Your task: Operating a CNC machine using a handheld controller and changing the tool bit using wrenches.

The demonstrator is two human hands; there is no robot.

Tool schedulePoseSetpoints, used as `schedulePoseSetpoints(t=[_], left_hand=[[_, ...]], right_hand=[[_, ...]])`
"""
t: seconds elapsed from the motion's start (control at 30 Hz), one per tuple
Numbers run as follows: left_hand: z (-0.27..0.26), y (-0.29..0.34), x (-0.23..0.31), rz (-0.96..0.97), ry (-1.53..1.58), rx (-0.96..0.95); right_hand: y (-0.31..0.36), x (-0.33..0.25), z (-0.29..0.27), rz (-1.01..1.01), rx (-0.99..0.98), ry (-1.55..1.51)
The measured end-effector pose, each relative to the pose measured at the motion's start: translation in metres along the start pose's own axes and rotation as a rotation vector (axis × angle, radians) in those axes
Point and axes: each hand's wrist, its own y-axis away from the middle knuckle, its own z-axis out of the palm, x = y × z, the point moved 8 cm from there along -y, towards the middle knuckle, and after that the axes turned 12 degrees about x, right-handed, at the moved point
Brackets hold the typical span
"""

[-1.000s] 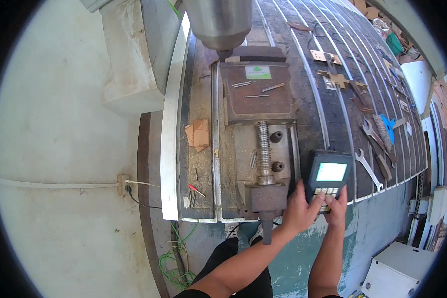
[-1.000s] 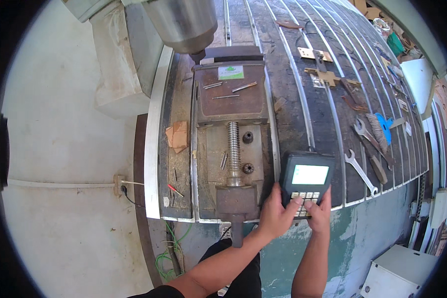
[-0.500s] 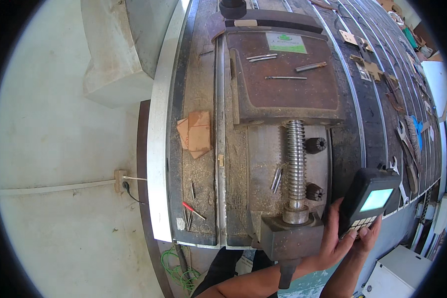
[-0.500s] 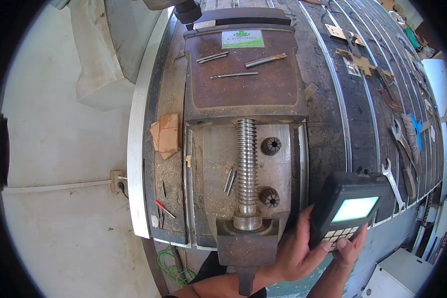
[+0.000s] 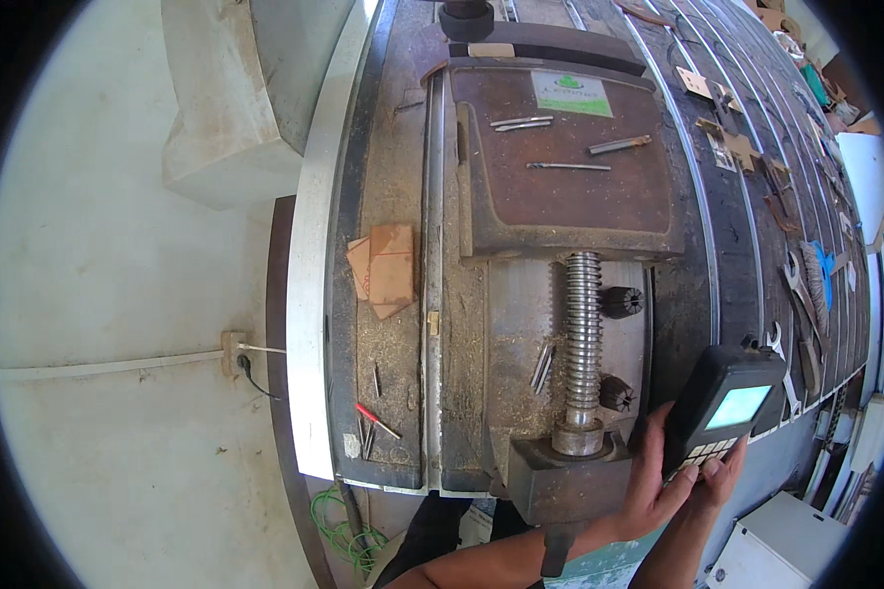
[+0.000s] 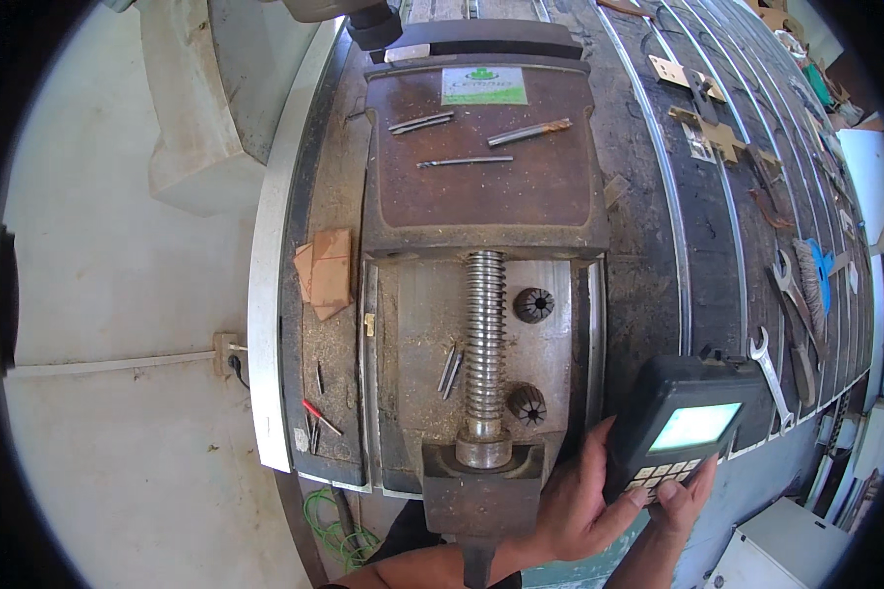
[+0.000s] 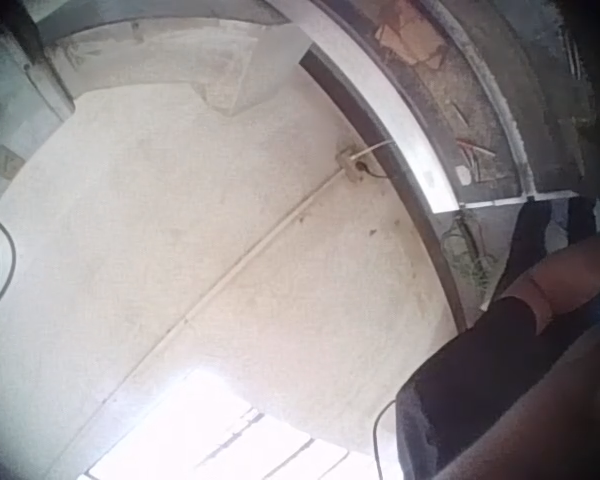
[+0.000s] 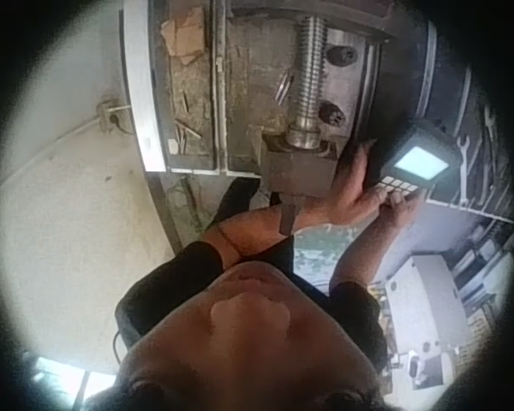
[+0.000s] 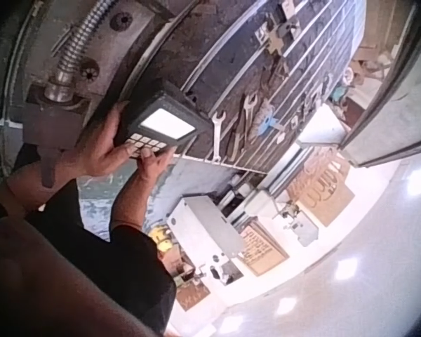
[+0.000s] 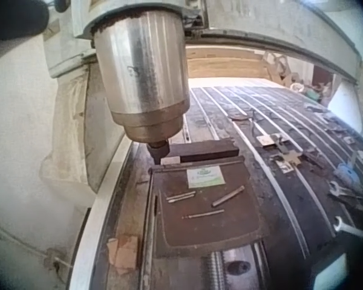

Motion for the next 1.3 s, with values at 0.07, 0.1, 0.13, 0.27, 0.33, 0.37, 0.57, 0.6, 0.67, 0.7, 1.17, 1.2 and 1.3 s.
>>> schedulePoseSetpoints(t=[0.07,0.1,0.13,0.27,0.33,0.37,0.57,0.6,0.67,0.7,1.17,1.2,1.3], left_hand=[[0.0,0.0,-0.001,-0.015,0.023,-0.002],[-0.001,0.0,0.0,-0.01,0.027,0.001],[0.0,-0.001,-0.001,-0.01,0.045,-0.003],[0.001,0.0,-0.003,-0.009,0.09,0.001],[0.002,0.0,-0.003,-0.006,0.126,0.005],[0.003,0.0,-0.003,-0.01,0.159,0.005],[0.003,0.0,-0.002,0.055,0.15,0.019],[0.002,0.001,-0.002,0.05,0.149,0.018],[0.003,0.0,-0.003,0.014,0.162,-0.001],[0.002,-0.001,-0.003,0.01,0.161,-0.004],[0.0,-0.002,-0.004,-0.026,0.032,-0.017],[0.0,-0.002,-0.004,-0.024,0.031,-0.017],[0.0,-0.003,-0.002,-0.02,0.022,-0.031]], right_hand=[[0.0,0.001,0.003,0.007,-0.01,-0.014],[0.0,0.002,0.003,0.003,-0.007,-0.001],[-0.001,0.003,0.001,-0.006,-0.011,0.002],[-0.002,0.001,0.009,0.008,-0.053,-0.013],[-0.003,0.004,0.01,0.04,-0.081,0.001],[-0.003,0.004,0.009,0.039,-0.087,0.011],[-0.005,0.002,0.013,0.018,-0.097,-0.018],[-0.005,0.002,0.013,0.022,-0.094,-0.016],[-0.005,0.003,0.013,0.023,-0.119,-0.017],[-0.006,0.004,0.012,0.025,-0.114,-0.016],[-0.005,0.006,0.006,0.024,-0.062,0.001],[-0.004,0.008,0.004,0.033,-0.052,0.003],[-0.006,0.011,0.003,0.058,-0.076,-0.017]])
